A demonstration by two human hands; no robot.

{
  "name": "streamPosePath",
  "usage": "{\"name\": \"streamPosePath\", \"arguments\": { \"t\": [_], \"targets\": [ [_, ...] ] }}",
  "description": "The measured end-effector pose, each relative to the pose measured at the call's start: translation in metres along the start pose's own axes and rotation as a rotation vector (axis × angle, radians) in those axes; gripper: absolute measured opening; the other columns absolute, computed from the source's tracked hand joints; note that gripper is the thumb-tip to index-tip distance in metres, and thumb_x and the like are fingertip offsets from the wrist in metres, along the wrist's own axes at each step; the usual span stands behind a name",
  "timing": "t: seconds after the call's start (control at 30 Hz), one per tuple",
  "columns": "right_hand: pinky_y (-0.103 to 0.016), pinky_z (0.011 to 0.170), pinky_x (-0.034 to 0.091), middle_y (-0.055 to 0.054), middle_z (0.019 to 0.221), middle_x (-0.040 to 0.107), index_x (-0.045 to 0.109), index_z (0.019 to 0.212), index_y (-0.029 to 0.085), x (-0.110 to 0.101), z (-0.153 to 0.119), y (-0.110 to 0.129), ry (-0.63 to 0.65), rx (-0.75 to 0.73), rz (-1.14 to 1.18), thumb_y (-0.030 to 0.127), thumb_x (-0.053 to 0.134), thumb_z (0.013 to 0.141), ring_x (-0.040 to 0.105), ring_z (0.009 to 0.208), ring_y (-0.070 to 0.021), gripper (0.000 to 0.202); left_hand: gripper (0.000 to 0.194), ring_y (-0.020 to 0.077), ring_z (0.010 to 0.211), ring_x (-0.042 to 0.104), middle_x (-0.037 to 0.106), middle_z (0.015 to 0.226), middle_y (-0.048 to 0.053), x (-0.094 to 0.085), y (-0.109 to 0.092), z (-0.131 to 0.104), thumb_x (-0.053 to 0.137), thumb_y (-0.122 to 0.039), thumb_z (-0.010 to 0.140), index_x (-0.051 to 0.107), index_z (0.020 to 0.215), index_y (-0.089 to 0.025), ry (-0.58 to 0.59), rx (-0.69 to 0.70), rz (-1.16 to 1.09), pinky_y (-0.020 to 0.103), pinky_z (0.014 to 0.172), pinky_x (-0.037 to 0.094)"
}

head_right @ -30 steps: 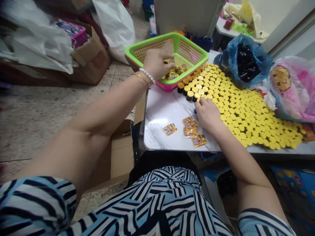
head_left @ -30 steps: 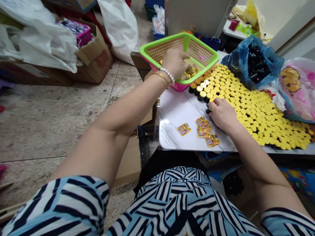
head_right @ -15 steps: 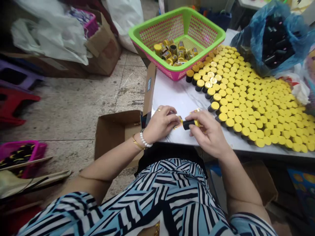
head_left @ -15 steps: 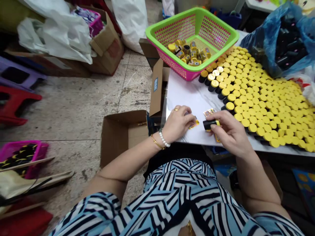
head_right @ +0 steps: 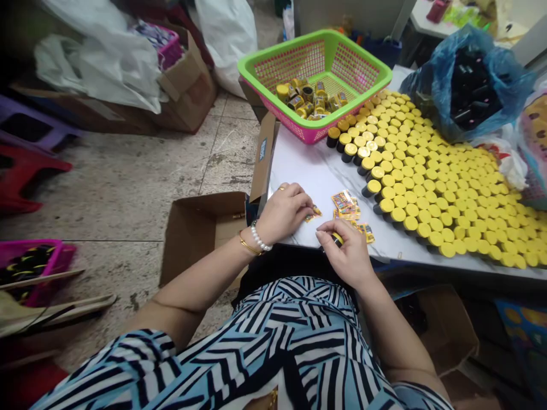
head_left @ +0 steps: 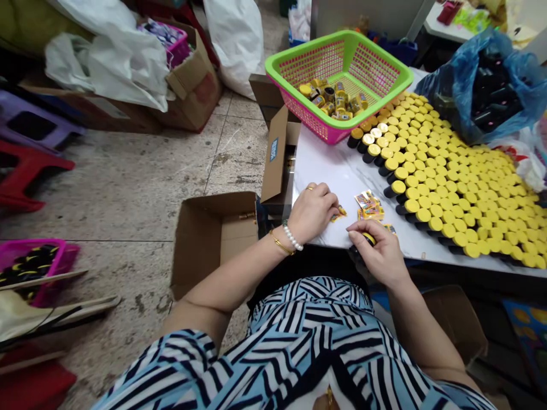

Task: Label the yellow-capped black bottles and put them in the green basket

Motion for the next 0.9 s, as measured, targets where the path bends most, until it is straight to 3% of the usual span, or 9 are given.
{"name": "streamPosePath", "arguments": {
  "t": [0.1,0.27,0.37,0.43,0.5,0.7,0.9],
  "targets": [
    [-0.032,0.082,0.048,-0.002,0.089,0.068,0.07,0.094,0.022,-0.003,-0.003,-0.015,-0.044,0.091,0.081,0.04,0.065,0.096,0.062,0.085,-0.0175,0.019,0.008,0.0214,0.09,0.06,0.066,0.092,0.007,-0.007,-0.006,-0.007,0.071,-0.019,0.089,0.07,0.083,-0.015,-0.017,-0.045,-0.196,0.035,0.084,0.049],
    [-0.029,0.069,0.046,0.004,0.076,0.059,0.064,0.12,0.021,0.006,0.002,-0.03,-0.033,0.217,0.338,0.049,0.075,0.086,0.056,0.07,-0.0144,0.046,0.005,0.0149,0.08,0.062,0.07,0.085,0.002,-0.038,-0.012,-0.022,0.07,-0.021,0.092,0.069,0.088,-0.018,-0.201,-0.115,-0.525,0.028,0.075,0.047],
    [-0.029,0.069,0.044,0.003,0.075,0.059,0.07,0.1,0.021,0.007,0.012,-0.014,-0.021,0.147,0.284,0.047,0.072,0.088,0.054,0.07,-0.0143,0.028,0.007,0.0162,0.083,0.063,0.071,0.084,0.002,-0.042,-0.019,-0.024,0.07,-0.022,0.092,0.07,0.086,-0.019,-0.211,-0.098,-0.531,0.029,0.076,0.047],
    [-0.03,0.071,0.043,0.001,0.073,0.059,0.068,0.078,0.021,0.001,0.018,-0.001,-0.069,0.056,0.175,0.041,0.068,0.092,0.054,0.072,-0.0148,0.025,0.006,0.0169,0.083,0.064,0.073,0.087,0.003,-0.041,-0.016,-0.026,0.072,-0.023,0.091,0.07,0.088,-0.019,-0.236,-0.117,-0.561,0.03,0.077,0.049],
    [-0.031,0.073,0.042,0.001,0.071,0.058,0.065,0.068,0.021,-0.004,0.021,0.006,-0.133,0.004,0.104,0.037,0.068,0.092,0.053,0.072,-0.0152,0.029,0.01,0.0164,0.082,0.066,0.073,0.091,0.004,-0.038,-0.006,-0.03,0.075,-0.027,0.089,0.071,0.094,-0.019,-0.273,-0.188,-0.665,0.03,0.077,0.051],
    [-0.03,0.072,0.043,0.002,0.072,0.059,0.067,0.072,0.021,0.008,0.022,-0.001,-0.105,0.012,0.154,0.033,0.068,0.093,0.054,0.071,-0.0148,0.024,0.026,0.0168,0.087,0.072,0.077,0.096,0.007,-0.009,0.01,-0.042,0.081,-0.031,0.084,0.068,0.102,-0.017,-0.154,-0.381,-1.024,0.027,0.077,0.054],
    [-0.031,0.073,0.045,0.001,0.076,0.063,0.068,0.077,0.022,0.004,0.021,0.01,-0.188,-0.071,0.044,0.03,0.071,0.091,0.057,0.074,-0.0157,0.017,0.044,0.0193,0.086,0.077,0.08,0.089,0.006,0.004,0.023,-0.054,0.091,-0.033,0.072,0.058,0.097,-0.018,-0.151,-0.606,-1.352,0.028,0.081,0.056]
  ]
}}
Point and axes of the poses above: each hand's wrist, its own z-axis towards the middle knuckle, its own x-axis out of the palm, y = z × x, the point moved 10 cm from there along z, towards the middle knuckle
